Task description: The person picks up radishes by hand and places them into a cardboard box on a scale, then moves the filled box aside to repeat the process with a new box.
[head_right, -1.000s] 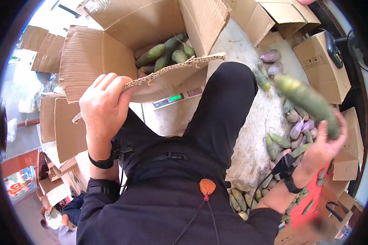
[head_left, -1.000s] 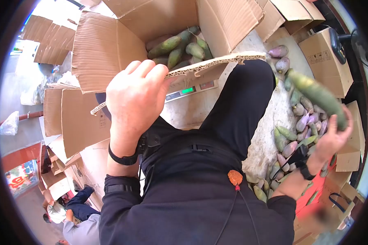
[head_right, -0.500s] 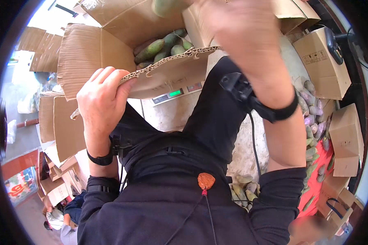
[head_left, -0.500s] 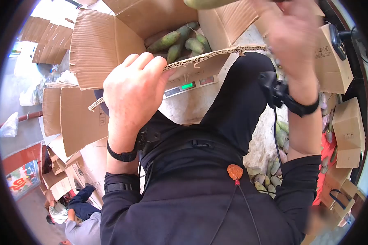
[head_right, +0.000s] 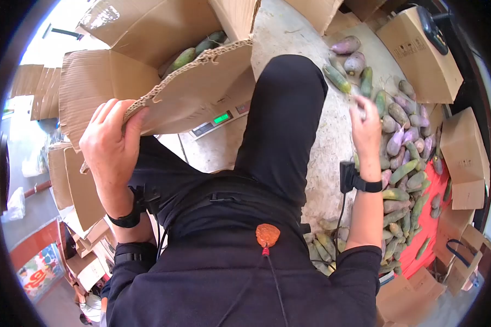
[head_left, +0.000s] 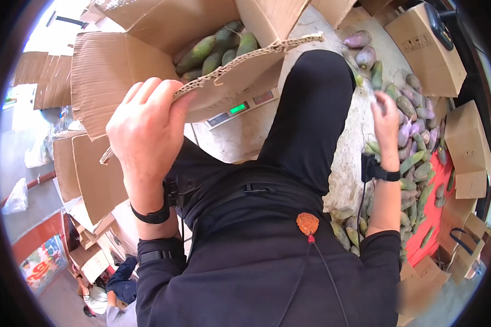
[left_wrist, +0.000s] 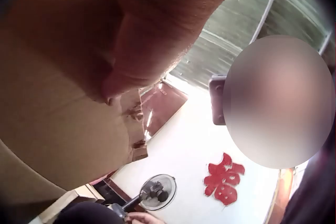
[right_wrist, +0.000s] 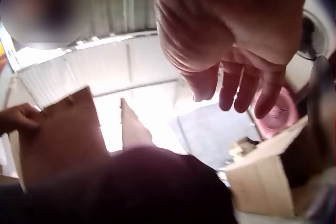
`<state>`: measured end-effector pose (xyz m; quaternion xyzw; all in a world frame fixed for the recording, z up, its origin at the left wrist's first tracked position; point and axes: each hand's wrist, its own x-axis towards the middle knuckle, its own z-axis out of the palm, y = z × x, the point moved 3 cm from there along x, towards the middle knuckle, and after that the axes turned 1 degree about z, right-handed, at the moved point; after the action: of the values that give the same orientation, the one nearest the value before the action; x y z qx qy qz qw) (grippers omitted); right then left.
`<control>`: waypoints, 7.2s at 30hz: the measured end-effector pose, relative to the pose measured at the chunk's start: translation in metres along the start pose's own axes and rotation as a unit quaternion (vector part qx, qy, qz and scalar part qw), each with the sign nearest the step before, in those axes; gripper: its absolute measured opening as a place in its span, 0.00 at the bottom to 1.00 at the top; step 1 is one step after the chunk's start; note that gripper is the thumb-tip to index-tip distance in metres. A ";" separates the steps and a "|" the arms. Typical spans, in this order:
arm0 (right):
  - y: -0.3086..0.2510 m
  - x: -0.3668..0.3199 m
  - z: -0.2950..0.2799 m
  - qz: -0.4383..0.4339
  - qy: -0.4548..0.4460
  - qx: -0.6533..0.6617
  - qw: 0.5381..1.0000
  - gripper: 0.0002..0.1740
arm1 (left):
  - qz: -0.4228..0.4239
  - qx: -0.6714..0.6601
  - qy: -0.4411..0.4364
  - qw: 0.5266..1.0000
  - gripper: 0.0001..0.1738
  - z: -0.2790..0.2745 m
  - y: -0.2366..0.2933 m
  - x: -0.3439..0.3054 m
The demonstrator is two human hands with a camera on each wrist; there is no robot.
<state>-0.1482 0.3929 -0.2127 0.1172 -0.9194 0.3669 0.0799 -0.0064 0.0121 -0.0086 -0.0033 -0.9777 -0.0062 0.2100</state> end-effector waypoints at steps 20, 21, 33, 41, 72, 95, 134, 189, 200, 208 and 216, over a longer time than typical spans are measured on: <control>0.160 -0.430 -0.015 0.583 -0.270 -0.158 0.750 0.17 | -0.038 -0.017 -0.018 0.999 0.12 0.012 -0.023 -0.012; 0.158 -0.432 -0.012 0.585 -0.265 -0.145 0.753 0.17 | -0.043 -0.028 -0.023 0.998 0.12 0.012 -0.023 -0.012; 0.160 -0.463 0.053 0.626 -0.281 -0.081 0.723 0.21 | -0.070 -0.036 -0.030 0.996 0.12 0.014 -0.025 -0.014; 0.149 -0.439 0.073 0.561 -0.387 -0.121 0.722 0.35 | -0.060 -0.039 -0.023 0.997 0.12 0.015 -0.026 -0.015; 0.227 -0.445 0.078 0.353 -0.407 -0.102 0.836 0.15 | -0.024 -0.030 -0.001 0.999 0.07 0.003 0.006 0.000; -0.066 -0.024 -0.060 0.075 0.087 0.192 0.975 0.12 | 0.010 -0.002 0.000 1.000 0.07 0.000 -0.001 0.001; 0.174 -0.462 -0.014 0.571 -0.270 -0.171 0.756 0.15 | -0.054 -0.032 -0.031 0.998 0.12 0.015 -0.021 -0.010; -0.177 0.048 -0.089 -0.160 0.181 0.365 0.899 0.14 | -0.004 0.005 0.002 1.000 0.07 0.001 0.002 0.000; -0.312 0.090 -0.006 -0.381 0.071 0.471 0.792 0.14 | 0.026 0.010 0.026 0.999 0.08 0.001 0.001 -0.001; -0.305 0.090 0.010 -0.322 0.079 0.303 0.894 0.16 | 0.007 0.002 -0.007 1.000 0.06 0.000 -0.002 0.001; -0.313 0.093 0.011 -0.352 -0.050 0.038 0.934 0.22 | 0.038 0.002 0.050 0.998 0.05 0.000 -0.014 -0.002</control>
<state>-0.1526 0.1503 0.0060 0.4543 -0.8076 0.3434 0.1533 -0.0044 -0.0024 -0.0096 -0.0396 -0.9650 0.0032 0.2591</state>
